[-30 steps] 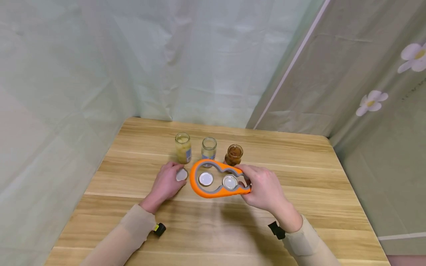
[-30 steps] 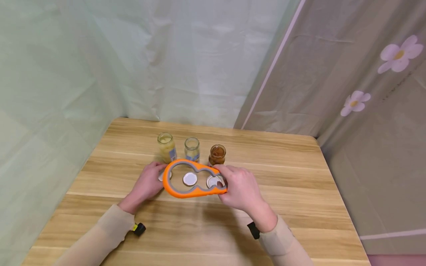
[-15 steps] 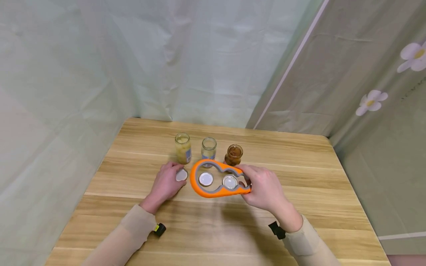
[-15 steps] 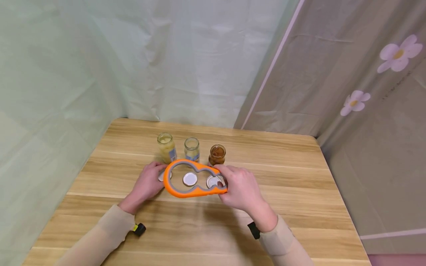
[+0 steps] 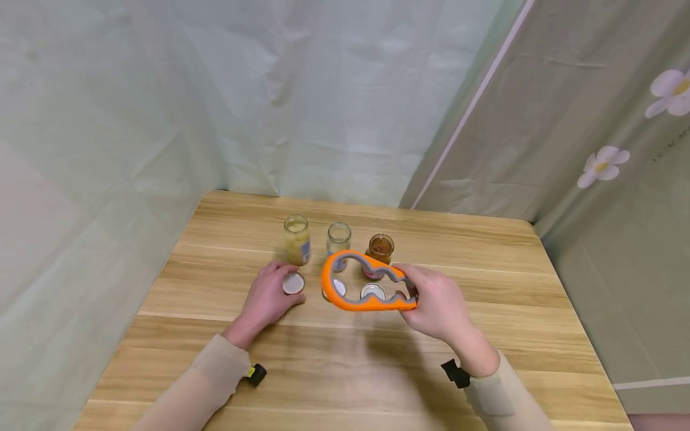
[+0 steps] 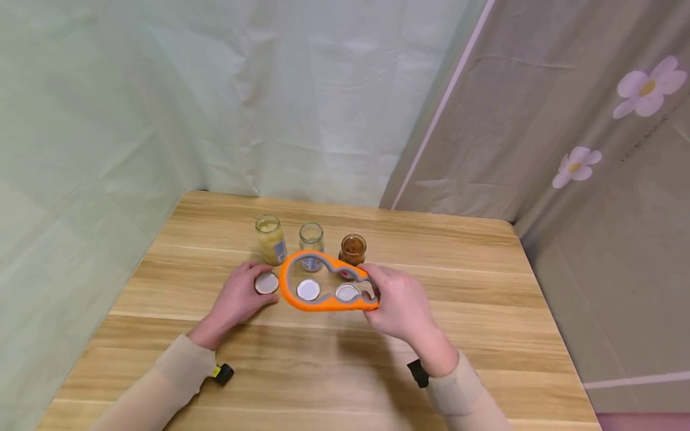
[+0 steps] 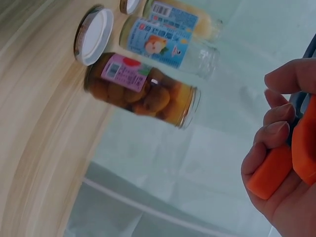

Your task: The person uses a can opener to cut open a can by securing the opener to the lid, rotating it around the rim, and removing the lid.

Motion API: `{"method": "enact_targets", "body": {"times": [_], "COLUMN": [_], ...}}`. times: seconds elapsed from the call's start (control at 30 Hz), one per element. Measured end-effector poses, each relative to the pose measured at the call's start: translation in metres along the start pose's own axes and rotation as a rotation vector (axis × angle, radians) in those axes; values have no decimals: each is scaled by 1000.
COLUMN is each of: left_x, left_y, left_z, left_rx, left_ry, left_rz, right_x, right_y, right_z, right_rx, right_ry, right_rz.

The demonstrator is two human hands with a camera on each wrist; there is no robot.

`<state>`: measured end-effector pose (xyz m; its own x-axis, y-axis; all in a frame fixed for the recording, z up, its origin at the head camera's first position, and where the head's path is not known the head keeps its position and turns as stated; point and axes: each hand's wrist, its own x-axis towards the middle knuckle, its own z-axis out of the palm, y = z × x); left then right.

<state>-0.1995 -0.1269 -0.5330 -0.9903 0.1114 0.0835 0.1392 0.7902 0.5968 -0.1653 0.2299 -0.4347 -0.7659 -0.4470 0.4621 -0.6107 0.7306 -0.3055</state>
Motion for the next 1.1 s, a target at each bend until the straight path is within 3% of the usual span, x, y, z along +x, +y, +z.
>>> {"method": "enact_targets", "body": {"times": [0.13, 0.3, 0.43, 0.53, 0.77, 1.1], "left_x": [-4, -9, -12, -12, -17, -19], "left_y": [-4, -12, -19, -25, -30, -32], "left_z": [-3, -10, -18, -21, -29, -32], "left_rx": [-16, -36, -61, -70, -89, -100], "left_ry": [23, 22, 44, 66, 100, 144], "left_rz": [9, -17, -19, -21, -29, -17], "right_x": [-8, -21, -30, -37, -57, -67], "right_y": [8, 28, 55, 81, 128, 145], "right_z": [-5, -18, -30, -33, -19, -1], "right_rx": [-8, -6, 14, 21, 15, 58], "right_ry": [45, 101, 44, -31, -179, -289], "right_rz": [94, 358, 617, 756, 889, 953]}}
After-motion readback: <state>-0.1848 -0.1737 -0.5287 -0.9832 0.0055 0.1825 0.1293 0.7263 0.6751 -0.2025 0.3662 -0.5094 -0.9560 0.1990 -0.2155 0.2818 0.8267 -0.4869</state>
